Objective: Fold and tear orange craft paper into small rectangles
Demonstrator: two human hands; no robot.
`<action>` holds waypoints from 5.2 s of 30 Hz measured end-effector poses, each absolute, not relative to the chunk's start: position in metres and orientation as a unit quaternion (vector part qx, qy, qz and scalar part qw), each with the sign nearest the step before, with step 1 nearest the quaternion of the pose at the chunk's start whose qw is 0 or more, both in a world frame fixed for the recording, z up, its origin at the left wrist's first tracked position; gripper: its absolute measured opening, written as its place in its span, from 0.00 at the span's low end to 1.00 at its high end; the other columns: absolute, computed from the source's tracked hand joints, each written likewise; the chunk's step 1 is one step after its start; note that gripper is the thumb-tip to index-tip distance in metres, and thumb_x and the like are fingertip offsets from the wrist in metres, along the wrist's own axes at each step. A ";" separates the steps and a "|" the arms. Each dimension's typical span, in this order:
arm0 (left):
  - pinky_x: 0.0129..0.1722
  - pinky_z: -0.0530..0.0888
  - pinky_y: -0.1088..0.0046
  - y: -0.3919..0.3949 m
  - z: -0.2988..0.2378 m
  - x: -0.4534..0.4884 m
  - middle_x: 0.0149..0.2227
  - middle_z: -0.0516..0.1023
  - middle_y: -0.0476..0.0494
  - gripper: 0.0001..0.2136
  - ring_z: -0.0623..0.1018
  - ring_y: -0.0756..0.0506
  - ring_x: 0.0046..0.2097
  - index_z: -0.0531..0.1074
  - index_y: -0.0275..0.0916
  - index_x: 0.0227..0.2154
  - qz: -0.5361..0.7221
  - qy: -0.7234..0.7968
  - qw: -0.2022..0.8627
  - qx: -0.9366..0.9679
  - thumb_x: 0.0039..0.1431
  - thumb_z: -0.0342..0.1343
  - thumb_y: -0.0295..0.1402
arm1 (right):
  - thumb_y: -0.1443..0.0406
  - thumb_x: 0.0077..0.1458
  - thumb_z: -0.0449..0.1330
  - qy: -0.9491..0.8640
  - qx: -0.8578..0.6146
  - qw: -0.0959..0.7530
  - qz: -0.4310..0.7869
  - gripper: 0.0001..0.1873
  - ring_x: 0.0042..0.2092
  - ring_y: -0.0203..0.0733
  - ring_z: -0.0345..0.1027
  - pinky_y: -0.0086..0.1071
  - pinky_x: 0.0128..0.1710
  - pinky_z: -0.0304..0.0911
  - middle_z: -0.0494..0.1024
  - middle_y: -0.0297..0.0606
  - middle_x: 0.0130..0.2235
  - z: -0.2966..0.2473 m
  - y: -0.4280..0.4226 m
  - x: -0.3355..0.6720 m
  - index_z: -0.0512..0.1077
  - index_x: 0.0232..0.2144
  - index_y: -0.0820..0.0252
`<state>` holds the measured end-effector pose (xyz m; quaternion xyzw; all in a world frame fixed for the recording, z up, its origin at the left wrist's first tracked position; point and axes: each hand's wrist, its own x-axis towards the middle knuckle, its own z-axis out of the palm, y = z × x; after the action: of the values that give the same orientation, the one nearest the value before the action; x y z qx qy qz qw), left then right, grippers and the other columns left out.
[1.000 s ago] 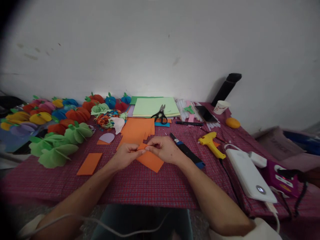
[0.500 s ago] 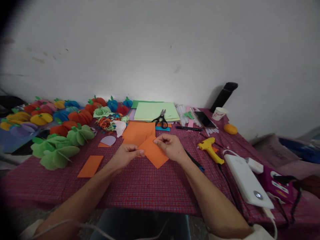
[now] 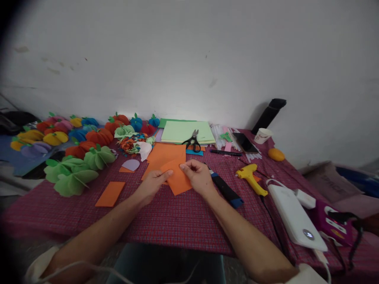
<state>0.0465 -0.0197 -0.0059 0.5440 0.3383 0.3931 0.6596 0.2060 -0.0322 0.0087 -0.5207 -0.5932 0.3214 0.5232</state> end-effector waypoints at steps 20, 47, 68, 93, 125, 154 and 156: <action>0.33 0.66 0.73 -0.023 -0.005 0.048 0.25 0.73 0.46 0.13 0.69 0.50 0.28 0.72 0.31 0.24 0.352 0.330 0.676 0.557 0.48 0.54 0.40 | 0.56 0.44 0.56 -0.539 -0.520 0.564 0.347 0.14 0.24 0.32 0.56 0.26 0.24 0.53 0.66 0.32 0.22 0.004 -0.029 0.207 0.67 0.21 0.62; 0.45 0.64 0.68 -0.029 0.005 0.045 0.43 0.72 0.42 0.18 0.70 0.44 0.44 0.69 0.37 0.43 0.319 0.265 0.651 0.635 0.46 0.55 0.32 | 0.58 0.43 0.58 -0.469 -0.501 0.620 0.380 0.11 0.23 0.32 0.58 0.26 0.23 0.56 0.68 0.31 0.23 0.010 -0.025 0.217 0.67 0.21 0.60; 0.37 0.67 0.71 -0.023 0.004 0.042 0.33 0.75 0.42 0.15 0.72 0.47 0.34 0.72 0.31 0.34 0.439 0.297 0.659 0.533 0.51 0.51 0.39 | 0.57 0.45 0.56 -0.556 -0.522 0.560 0.324 0.13 0.25 0.34 0.59 0.26 0.25 0.55 0.68 0.32 0.22 0.004 -0.034 0.202 0.68 0.22 0.62; 0.43 0.66 0.65 -0.022 0.005 0.043 0.42 0.74 0.40 0.23 0.72 0.43 0.44 0.60 0.39 0.51 0.527 0.277 0.683 0.423 0.54 0.45 0.43 | 0.58 0.46 0.56 -0.555 -0.518 0.555 0.341 0.12 0.26 0.33 0.58 0.26 0.25 0.53 0.67 0.32 0.23 0.002 -0.035 0.198 0.68 0.21 0.62; 0.31 0.69 0.71 -0.024 -0.006 0.045 0.29 0.75 0.42 0.19 0.73 0.46 0.31 0.72 0.31 0.33 0.416 0.340 0.662 0.522 0.49 0.51 0.44 | 0.61 0.42 0.60 -0.445 -0.440 0.625 0.467 0.09 0.26 0.32 0.61 0.28 0.31 0.58 0.70 0.31 0.24 -0.004 -0.029 0.202 0.69 0.21 0.61; 0.25 0.61 0.76 -0.031 -0.004 0.042 0.25 0.71 0.45 0.17 0.67 0.50 0.26 0.69 0.34 0.23 0.233 0.291 0.703 0.606 0.50 0.49 0.46 | 0.56 0.41 0.59 -0.580 -0.519 0.402 0.483 0.15 0.16 0.26 0.48 0.24 0.16 0.42 0.61 0.26 0.14 0.026 -0.033 0.224 0.66 0.16 0.62; 0.28 0.63 0.75 -0.031 -0.003 0.041 0.27 0.73 0.43 0.17 0.69 0.49 0.28 0.71 0.34 0.24 0.235 0.285 0.704 0.606 0.50 0.49 0.45 | 0.56 0.39 0.60 -0.542 -0.522 0.417 0.509 0.15 0.16 0.27 0.51 0.24 0.16 0.44 0.64 0.27 0.15 0.027 -0.032 0.228 0.65 0.16 0.62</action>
<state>0.0413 -0.0307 -0.0031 0.6062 0.2848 0.2351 0.7044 0.2283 -0.0315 0.0267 -0.5223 -0.5416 0.5094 0.4175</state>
